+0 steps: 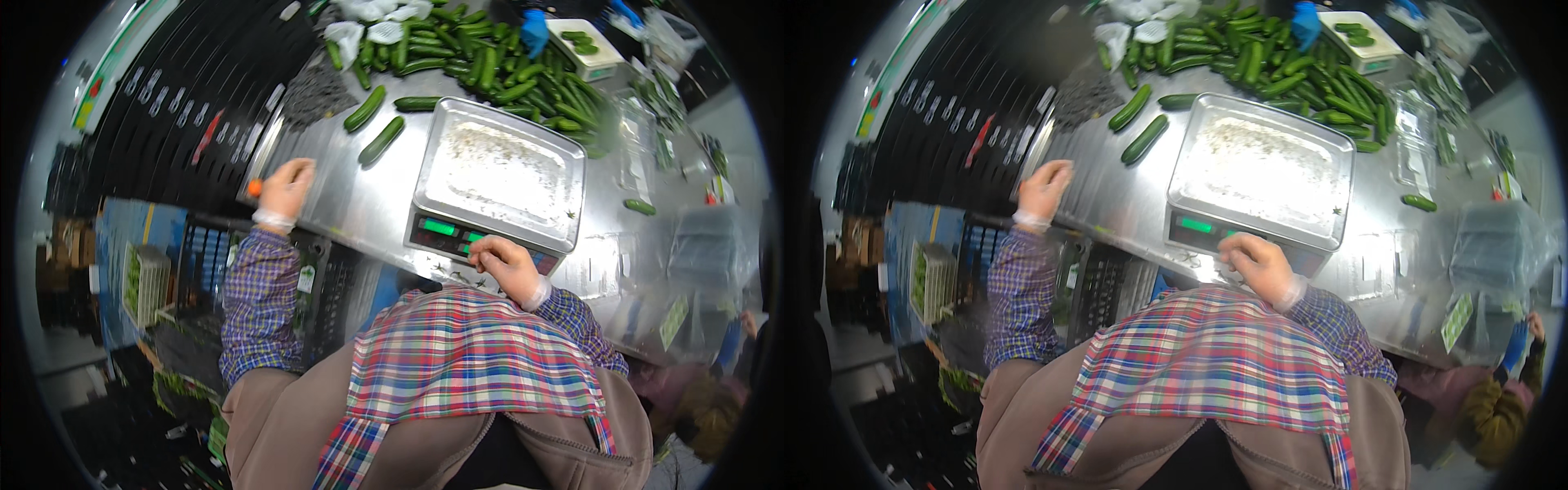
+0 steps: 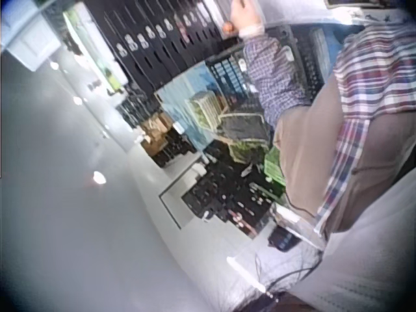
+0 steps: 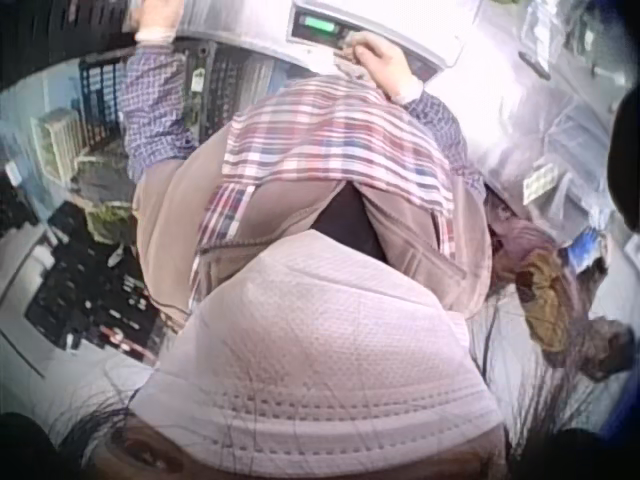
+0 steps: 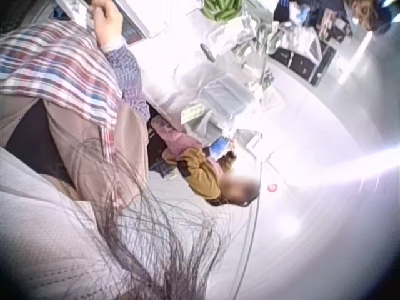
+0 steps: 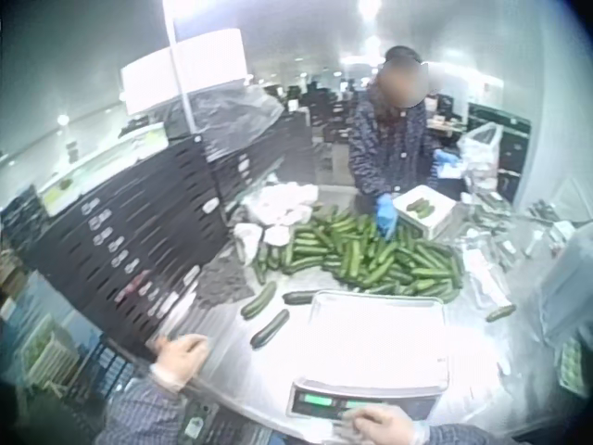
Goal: The person repeatedly selects cucumbers from a pile, places them on a digital scale, wraps them in foam netting, and puts them into clear plastic containers. The containers are then placed into a black crate. The process is repeated multiple times throughout the clip.
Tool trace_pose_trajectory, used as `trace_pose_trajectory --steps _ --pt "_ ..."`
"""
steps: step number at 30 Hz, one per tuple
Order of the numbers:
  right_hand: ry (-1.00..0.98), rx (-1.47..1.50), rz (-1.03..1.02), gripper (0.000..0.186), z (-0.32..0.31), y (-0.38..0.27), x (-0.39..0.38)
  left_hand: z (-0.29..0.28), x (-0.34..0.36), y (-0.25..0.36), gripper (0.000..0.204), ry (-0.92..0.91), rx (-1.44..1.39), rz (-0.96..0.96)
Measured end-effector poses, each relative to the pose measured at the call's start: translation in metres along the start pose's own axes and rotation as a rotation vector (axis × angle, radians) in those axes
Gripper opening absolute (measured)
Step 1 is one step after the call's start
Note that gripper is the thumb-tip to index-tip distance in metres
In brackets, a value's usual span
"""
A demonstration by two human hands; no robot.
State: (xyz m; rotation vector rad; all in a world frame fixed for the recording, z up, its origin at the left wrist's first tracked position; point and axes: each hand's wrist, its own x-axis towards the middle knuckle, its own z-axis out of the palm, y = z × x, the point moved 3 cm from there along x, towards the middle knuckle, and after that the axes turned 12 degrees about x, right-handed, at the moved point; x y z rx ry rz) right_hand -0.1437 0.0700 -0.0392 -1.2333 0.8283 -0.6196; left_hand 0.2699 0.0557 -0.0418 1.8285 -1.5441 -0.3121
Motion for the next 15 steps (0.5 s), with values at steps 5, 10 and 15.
trace_pose_trajectory --steps 5,10,15 --pt "0.408 0.005 -0.018 0.019 -0.048 -0.015 -0.05 0.095 0.092 0.043 0.025 -0.307 0.031 -0.013" --pt "0.815 0.021 -0.029 0.015 -0.074 -0.01 -0.104 0.163 0.19 0.054 0.034 -0.332 0.115 0.104" --pt "0.944 0.071 0.0 0.016 -0.057 0.006 -0.12 0.179 0.277 0.078 0.049 0.031 0.5 0.378"
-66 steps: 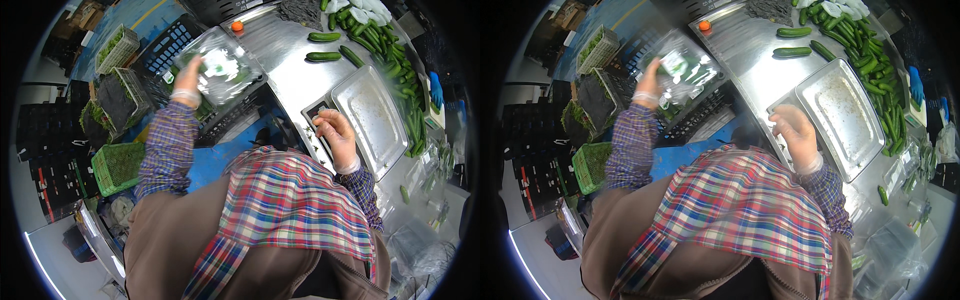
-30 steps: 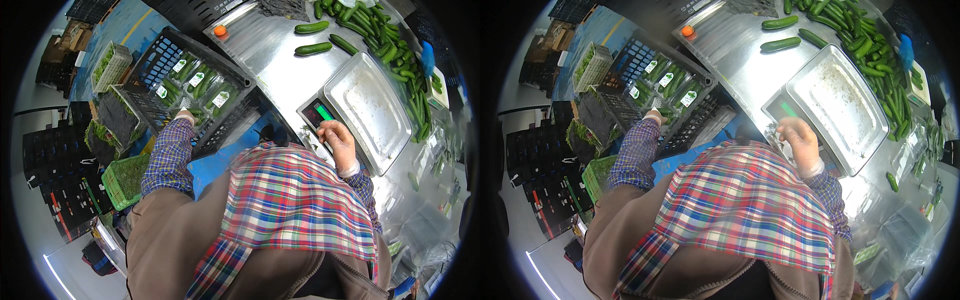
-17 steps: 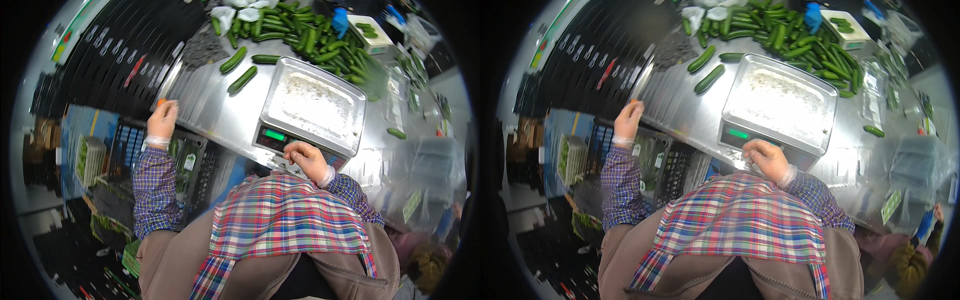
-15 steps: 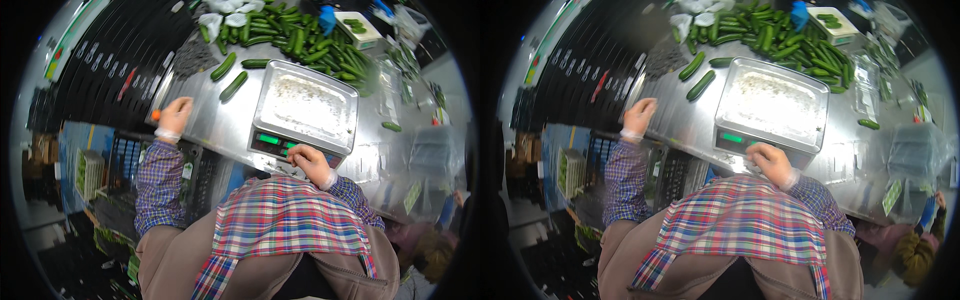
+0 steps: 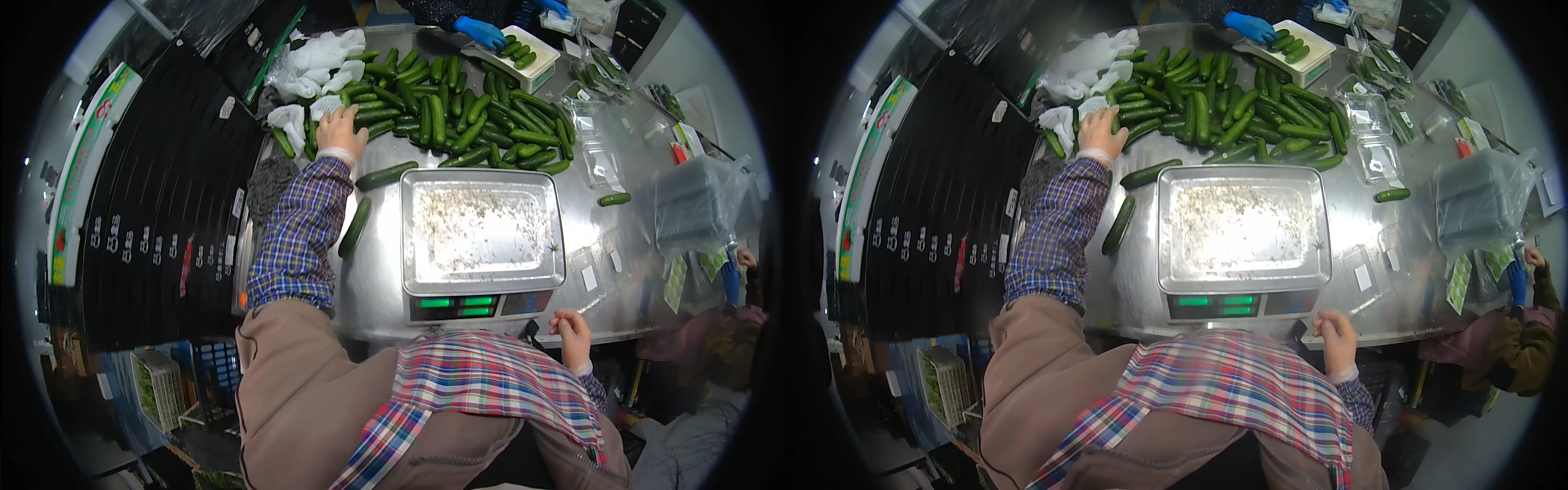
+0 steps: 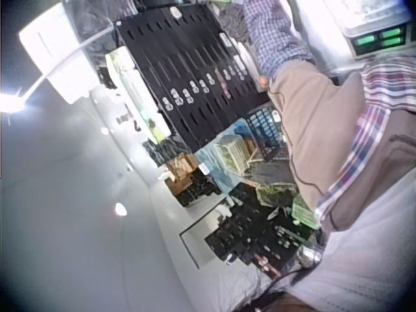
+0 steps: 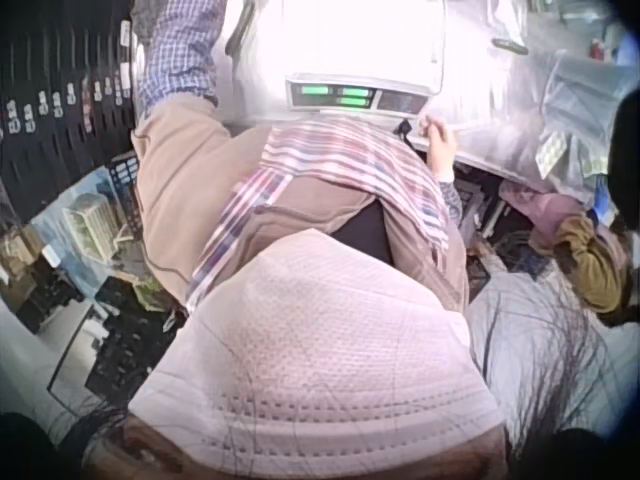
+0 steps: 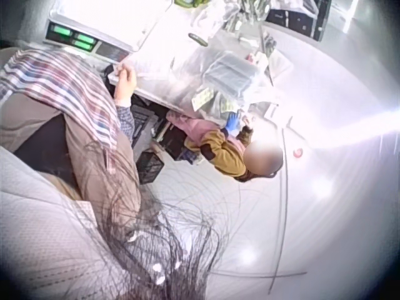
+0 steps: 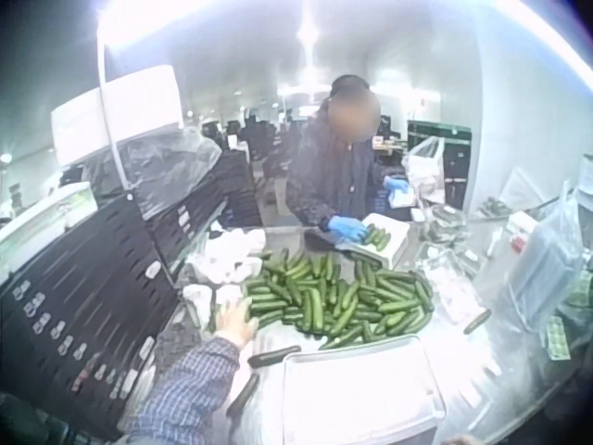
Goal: The person repeatedly selects cucumbers from a pile, places them on a digital scale, wraps them in foam netting, and puts them into clear plastic containers. The containers are then placed into a black crate. The process is repeated multiple times throughout the clip.
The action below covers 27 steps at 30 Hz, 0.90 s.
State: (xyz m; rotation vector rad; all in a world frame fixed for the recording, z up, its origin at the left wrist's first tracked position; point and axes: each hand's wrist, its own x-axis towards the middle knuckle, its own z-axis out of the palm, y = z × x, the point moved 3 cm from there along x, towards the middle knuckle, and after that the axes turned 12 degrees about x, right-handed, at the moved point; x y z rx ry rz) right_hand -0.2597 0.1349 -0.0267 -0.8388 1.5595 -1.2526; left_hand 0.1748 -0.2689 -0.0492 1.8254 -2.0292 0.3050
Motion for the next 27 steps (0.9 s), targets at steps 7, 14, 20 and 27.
trace_pose_trajectory --steps 7,14,20,27 --pt "-0.023 -0.114 0.002 0.015 0.021 -0.017 -0.004 0.022 0.065 -0.068 0.035 -0.346 0.508 0.149" --pt "0.007 -0.137 0.095 0.014 0.037 -0.015 0.005 0.037 0.063 -0.109 0.03 -0.298 0.124 -0.203" --pt "-0.144 -0.271 0.06 0.016 0.053 -0.021 0.018 0.062 0.061 -0.056 0.084 -0.398 -0.132 -0.65" --pt "-0.124 -0.301 0.129 0.016 0.056 -0.018 0.011 0.058 0.056 -0.013 0.098 -0.468 -0.164 -0.955"
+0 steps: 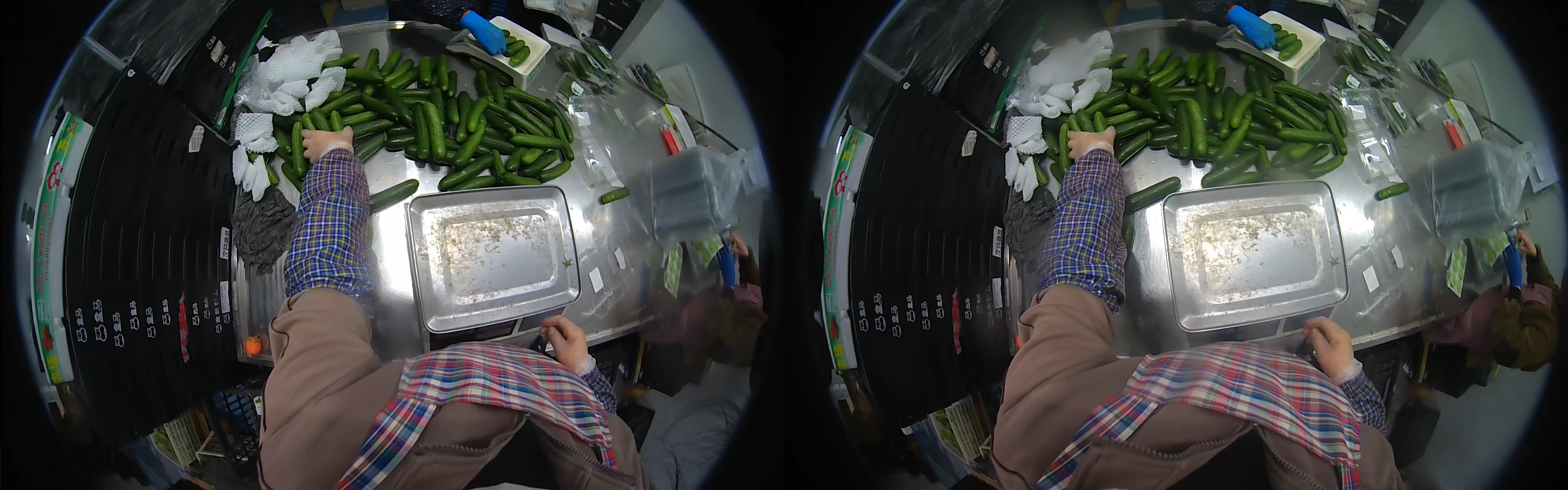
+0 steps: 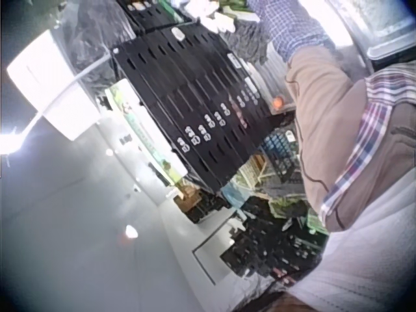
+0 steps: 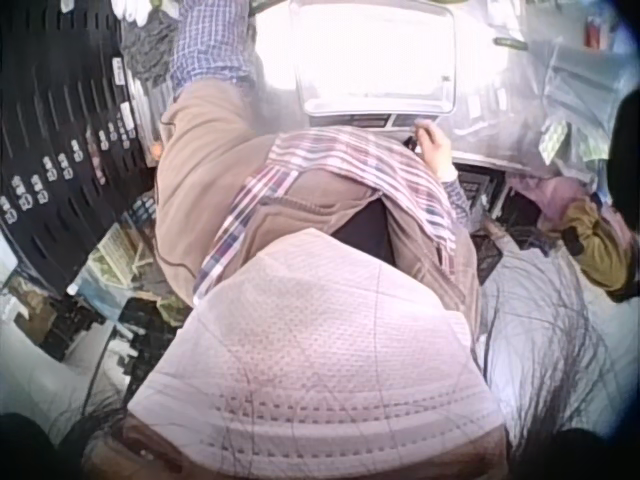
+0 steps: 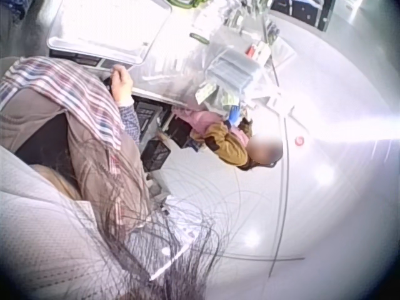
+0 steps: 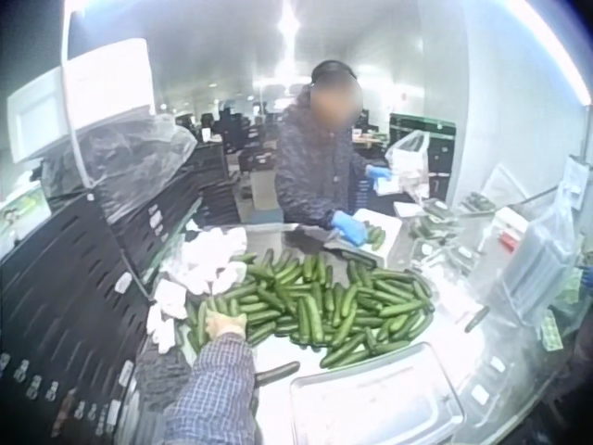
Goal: The person repeatedly selects cucumbers from a pile, places them on a digital scale, wraps them in foam netting, and puts them into clear plastic containers. The containers are then placed into a black crate. The process is repeated multiple times throughout the clip.
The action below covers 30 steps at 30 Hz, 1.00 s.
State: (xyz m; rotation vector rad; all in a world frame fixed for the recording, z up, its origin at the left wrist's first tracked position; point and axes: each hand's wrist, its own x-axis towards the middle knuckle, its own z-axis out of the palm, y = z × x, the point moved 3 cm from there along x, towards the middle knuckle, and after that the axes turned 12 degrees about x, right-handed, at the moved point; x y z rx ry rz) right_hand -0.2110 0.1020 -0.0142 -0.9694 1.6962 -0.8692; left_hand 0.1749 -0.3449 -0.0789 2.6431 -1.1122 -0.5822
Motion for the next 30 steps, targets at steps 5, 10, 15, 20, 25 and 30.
trace_pose_trajectory --steps 5,10,15,20,25,30 --pt "-0.027 -0.029 -0.012 0.016 -0.002 0.001 -0.003 0.008 0.009 -0.005 0.094 -0.135 -0.08 -0.007" --pt "-0.003 -0.021 -0.031 0.016 -0.007 0.0 -0.003 0.021 0.054 -0.025 0.094 -0.238 -0.091 0.239" --pt "-0.062 -0.112 -0.077 0.015 -0.003 0.0 0.001 0.035 0.086 -0.058 0.065 -0.578 -0.228 0.608" --pt "-0.11 -0.144 -0.069 0.017 0.002 -0.003 0.002 0.04 0.079 -0.076 0.019 -0.771 -0.889 0.291" --pt "-0.111 -0.154 -0.08 0.017 0.003 -0.006 0.001 0.042 0.051 -0.06 0.094 -0.369 -0.254 0.277" --pt "-0.104 -0.236 -0.129 0.016 -0.005 -0.005 -0.004 0.032 0.039 -0.048 0.082 -0.417 -0.183 0.324"
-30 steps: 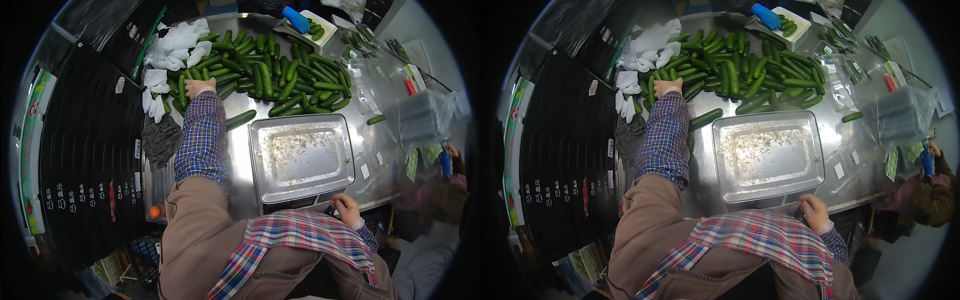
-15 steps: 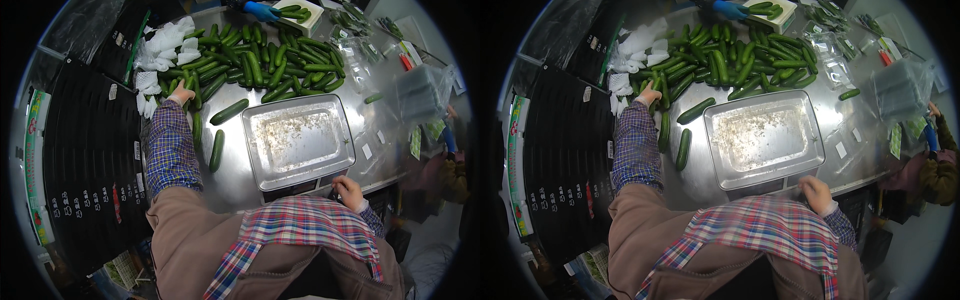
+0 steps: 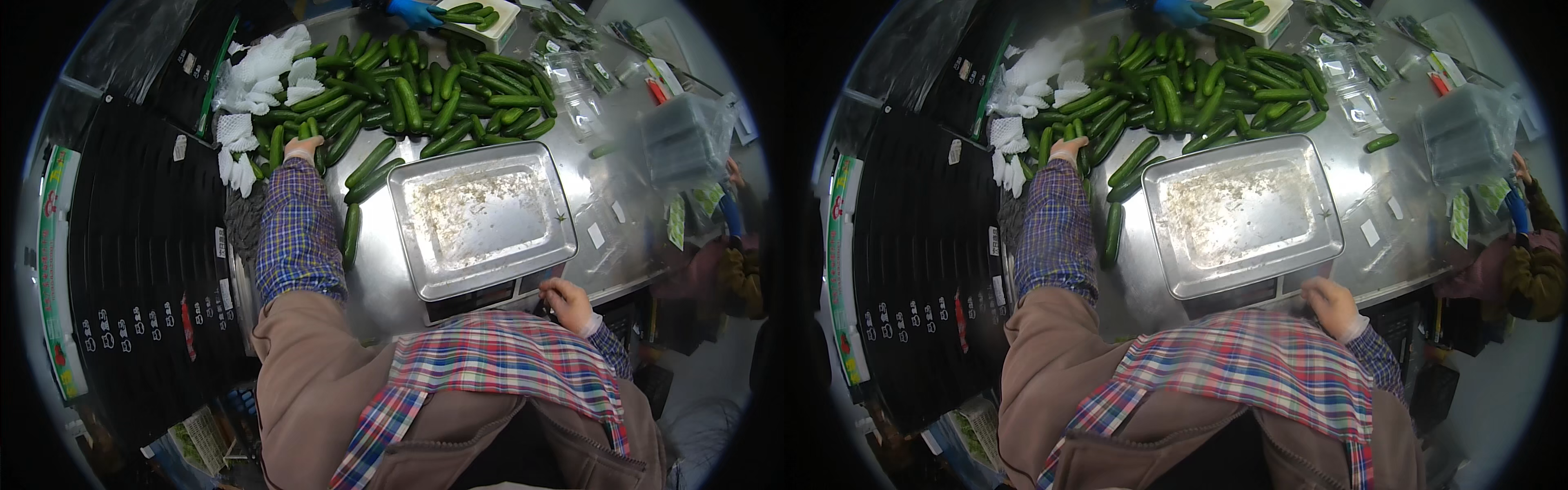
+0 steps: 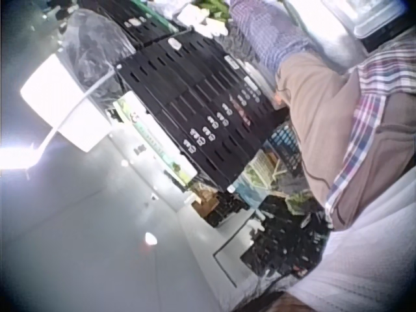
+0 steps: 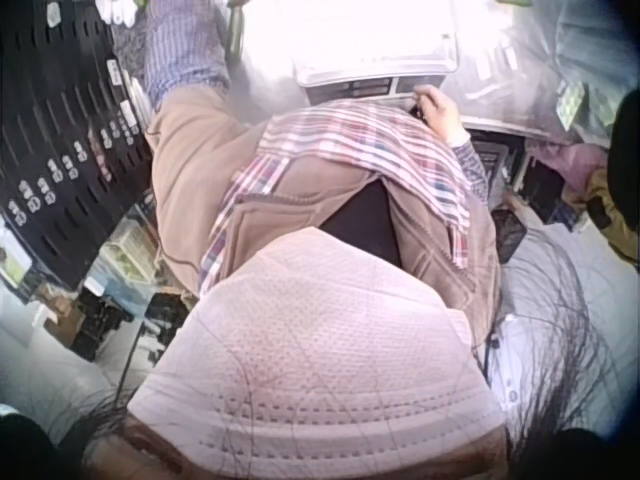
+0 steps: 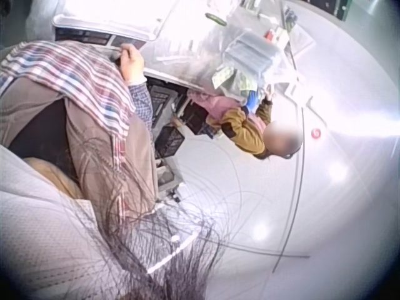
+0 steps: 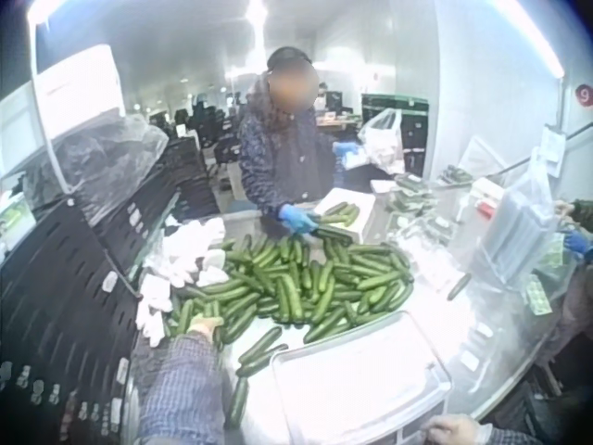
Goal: The person repeatedly selects cucumbers from a pile, places them on a digital scale, wraps them in foam netting, and puts them into clear plastic containers. The containers are then placed into a black crate. The process is repeated multiple times throughout the clip.
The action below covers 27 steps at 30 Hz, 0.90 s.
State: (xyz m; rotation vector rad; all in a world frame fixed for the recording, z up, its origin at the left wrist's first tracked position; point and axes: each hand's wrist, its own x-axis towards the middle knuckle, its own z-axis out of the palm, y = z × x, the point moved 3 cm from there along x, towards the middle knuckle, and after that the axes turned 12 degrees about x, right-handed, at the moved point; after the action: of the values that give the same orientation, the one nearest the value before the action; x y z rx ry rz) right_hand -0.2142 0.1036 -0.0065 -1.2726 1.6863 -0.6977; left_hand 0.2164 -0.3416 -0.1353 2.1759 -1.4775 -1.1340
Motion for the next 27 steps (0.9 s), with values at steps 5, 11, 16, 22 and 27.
trace_pose_trajectory --steps 5,11,16,22,27 --pt "0.044 0.057 0.068 0.015 -0.003 0.006 -0.003 0.006 -0.041 0.045 0.044 -0.427 -0.416 0.305" --pt "0.005 0.065 0.062 0.02 0.005 0.004 0.005 0.041 -0.178 0.107 0.036 -0.735 -0.074 0.437" --pt "-0.037 0.068 0.062 0.021 0.011 -0.001 0.008 0.099 -0.293 0.138 0.033 -0.218 0.431 1.249" --pt "-0.031 -0.02 0.03 0.018 0.01 0.0 0.004 0.132 -0.321 0.134 0.076 -0.078 0.863 1.333" --pt "-0.019 -0.015 0.02 0.018 0.008 0.008 0.0 0.107 -0.272 0.134 0.057 -0.202 0.233 1.319"
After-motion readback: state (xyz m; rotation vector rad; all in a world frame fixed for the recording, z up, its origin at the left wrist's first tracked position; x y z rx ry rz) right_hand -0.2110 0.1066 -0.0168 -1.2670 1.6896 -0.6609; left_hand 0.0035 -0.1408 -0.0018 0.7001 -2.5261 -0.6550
